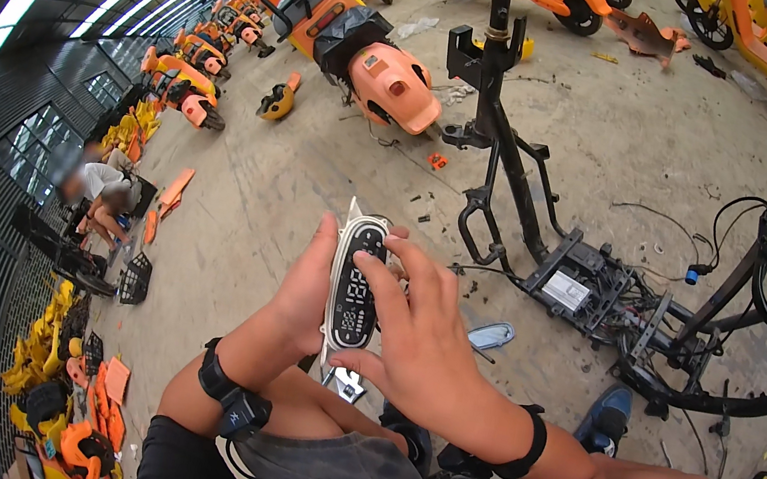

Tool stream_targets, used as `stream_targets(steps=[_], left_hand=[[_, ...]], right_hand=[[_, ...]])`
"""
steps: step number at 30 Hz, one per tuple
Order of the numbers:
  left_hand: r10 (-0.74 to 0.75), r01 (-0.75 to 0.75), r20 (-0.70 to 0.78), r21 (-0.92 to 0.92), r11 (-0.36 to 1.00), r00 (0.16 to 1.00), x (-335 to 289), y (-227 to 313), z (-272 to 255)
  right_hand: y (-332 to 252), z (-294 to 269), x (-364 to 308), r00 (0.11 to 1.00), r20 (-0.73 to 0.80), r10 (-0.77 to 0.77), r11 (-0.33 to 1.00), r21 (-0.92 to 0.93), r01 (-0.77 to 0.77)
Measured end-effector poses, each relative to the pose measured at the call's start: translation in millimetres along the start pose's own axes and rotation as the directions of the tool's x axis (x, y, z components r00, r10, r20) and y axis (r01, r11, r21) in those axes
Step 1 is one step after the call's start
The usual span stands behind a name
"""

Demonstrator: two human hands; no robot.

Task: The person assembles a scooter digital display unit by hand, using a screwdriver to fasten screws into the casing. They then attach a black plastic cover to the display and inspect the assembled unit.

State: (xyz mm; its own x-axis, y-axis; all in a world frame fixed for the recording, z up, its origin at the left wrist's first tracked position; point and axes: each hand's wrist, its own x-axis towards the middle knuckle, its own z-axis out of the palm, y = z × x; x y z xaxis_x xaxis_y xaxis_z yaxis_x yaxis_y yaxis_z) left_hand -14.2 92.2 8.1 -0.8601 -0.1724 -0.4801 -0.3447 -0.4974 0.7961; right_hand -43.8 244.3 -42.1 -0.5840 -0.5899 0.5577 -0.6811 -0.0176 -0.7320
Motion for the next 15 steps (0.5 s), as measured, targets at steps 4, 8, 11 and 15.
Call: stream_targets(steps=[4,8,11,15], left_hand=[[0.041,-0.035,0.084,-0.079,0.996,0.996,8,1,-20],[0.033,-0.012,0.178,-0.12,0.993,0.983,13,-2,-31],[0.06,-0.045,0.26,-0.065,0.997,0.964,5,0,-21],[0.117,-0.147,0.3,0.079,0.986,0.947,-3,-7,-17]], right_hand=[[-2,-12,1,1.0,0.001,0.007,0.999,0.037,-0.008],[8,-27,11,0.994,-0.087,-0.066,0.997,-0.047,0.062],[17,-26,12,0.988,-0.11,-0.112,0.985,-0.142,0.096],[21,-15,13,0.979,-0.204,-0.011,0.999,-0.035,0.005]])
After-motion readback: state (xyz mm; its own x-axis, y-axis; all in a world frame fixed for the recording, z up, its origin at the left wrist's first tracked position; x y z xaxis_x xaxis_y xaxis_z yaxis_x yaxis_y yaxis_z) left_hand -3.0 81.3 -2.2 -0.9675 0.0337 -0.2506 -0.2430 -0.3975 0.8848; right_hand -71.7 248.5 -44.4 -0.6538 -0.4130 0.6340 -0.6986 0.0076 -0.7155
